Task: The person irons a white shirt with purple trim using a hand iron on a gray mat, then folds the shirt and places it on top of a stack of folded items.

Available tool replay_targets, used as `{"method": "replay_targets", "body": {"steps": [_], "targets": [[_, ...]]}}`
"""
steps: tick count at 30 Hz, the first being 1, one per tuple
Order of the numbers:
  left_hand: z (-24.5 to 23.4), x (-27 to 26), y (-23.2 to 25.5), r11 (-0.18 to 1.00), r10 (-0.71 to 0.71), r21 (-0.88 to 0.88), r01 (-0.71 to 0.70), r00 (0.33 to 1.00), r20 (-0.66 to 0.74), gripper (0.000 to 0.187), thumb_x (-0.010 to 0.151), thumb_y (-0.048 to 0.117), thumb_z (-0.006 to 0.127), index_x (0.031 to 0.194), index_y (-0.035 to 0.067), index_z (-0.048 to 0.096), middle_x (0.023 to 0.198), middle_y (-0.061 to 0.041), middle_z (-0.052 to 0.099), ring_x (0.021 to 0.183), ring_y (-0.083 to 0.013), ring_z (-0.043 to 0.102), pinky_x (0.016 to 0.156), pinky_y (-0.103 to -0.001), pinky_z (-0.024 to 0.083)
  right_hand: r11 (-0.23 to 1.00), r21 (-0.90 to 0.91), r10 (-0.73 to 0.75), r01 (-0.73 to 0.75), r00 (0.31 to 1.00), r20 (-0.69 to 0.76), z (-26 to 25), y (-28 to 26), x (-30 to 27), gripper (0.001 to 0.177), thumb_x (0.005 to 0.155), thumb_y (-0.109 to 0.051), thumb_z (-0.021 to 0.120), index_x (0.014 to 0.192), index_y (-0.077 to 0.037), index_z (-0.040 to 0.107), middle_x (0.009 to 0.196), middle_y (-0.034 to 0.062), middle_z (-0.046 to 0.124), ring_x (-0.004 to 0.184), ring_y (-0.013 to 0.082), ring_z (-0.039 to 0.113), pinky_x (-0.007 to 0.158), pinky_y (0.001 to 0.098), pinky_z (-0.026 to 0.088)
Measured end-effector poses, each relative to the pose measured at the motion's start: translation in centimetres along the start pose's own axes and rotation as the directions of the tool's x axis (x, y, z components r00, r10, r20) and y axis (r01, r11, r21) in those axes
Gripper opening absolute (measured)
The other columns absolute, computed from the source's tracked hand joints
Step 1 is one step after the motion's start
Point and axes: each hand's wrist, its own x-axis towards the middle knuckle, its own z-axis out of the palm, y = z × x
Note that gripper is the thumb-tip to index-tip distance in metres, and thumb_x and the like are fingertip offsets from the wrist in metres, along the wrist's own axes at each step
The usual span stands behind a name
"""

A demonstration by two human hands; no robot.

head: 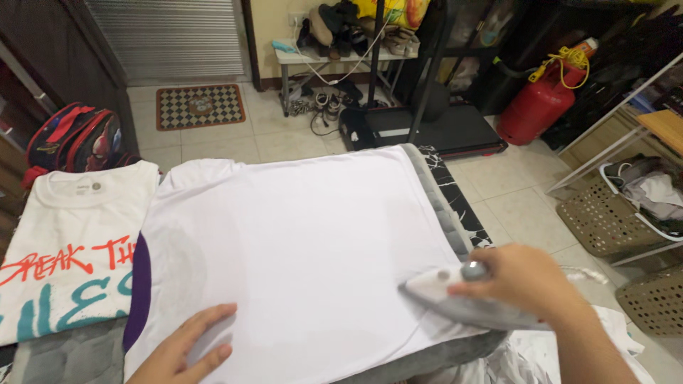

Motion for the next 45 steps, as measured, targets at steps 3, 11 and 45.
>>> {"method": "replay_targets", "body": {"steps": [3, 11, 45], "targets": [[0.8, -0.9, -2.2, 0.993, -0.073, 0.089, 0.075, 0.997, -0.024, 0.067, 0.083, 0.034, 0.076, 0.145, 0.017, 0.058, 0.147, -0.009, 0.059, 0.144, -0.0227, 0.045, 0.117, -0.039, 0.032, 0.978, 0.131, 0.182, -0.160, 0.967, -0.177, -0.8, 2.7, 3.1, 0.052, 0.069, -0.060, 0.078, 0.101, -0.019, 0.082, 0.081, 0.0090, 0.079, 0.077, 0.0263, 0.076, 0.073, 0.0391, 0.057], [2.3, -2.8, -12.4, 0.982, 0.000, 0.191, 0.004, 1.000, -0.023, 0.073, 0.080, 0.034, 0.078, 0.147, 0.019, 0.055, 0.149, -0.010, 0.059, 0.142, -0.0252, 0.049, 0.117, -0.041, 0.034, 0.246, 0.653, 0.260, 0.716, 0.600, -0.756, 5.3, 6.0, 18.0, 0.046, 0.107, -0.049, 0.069, 0.118, -0.007, 0.054, 0.098, 0.0019, 0.063, 0.089, 0.0119, 0.059, 0.081, 0.0282, 0.047], [-1.8, -11.1, -7.8, 0.747, -0.374, 0.655, 0.116, 0.887, 0.270, 0.049, 0.090, 0.046, 0.066, 0.138, 0.049, 0.065, 0.170, 0.014, 0.030, 0.158, -0.0150, 0.014, 0.122, -0.066, 0.005, 0.655, 0.124, -0.702, 0.746, 0.660, -0.267, 17.9, 15.9, 7.0, 0.056, 0.063, -0.025, 0.096, 0.115, -0.019, 0.076, 0.131, 0.0145, 0.061, 0.128, 0.0330, 0.054, 0.104, 0.0438, 0.040]]}}
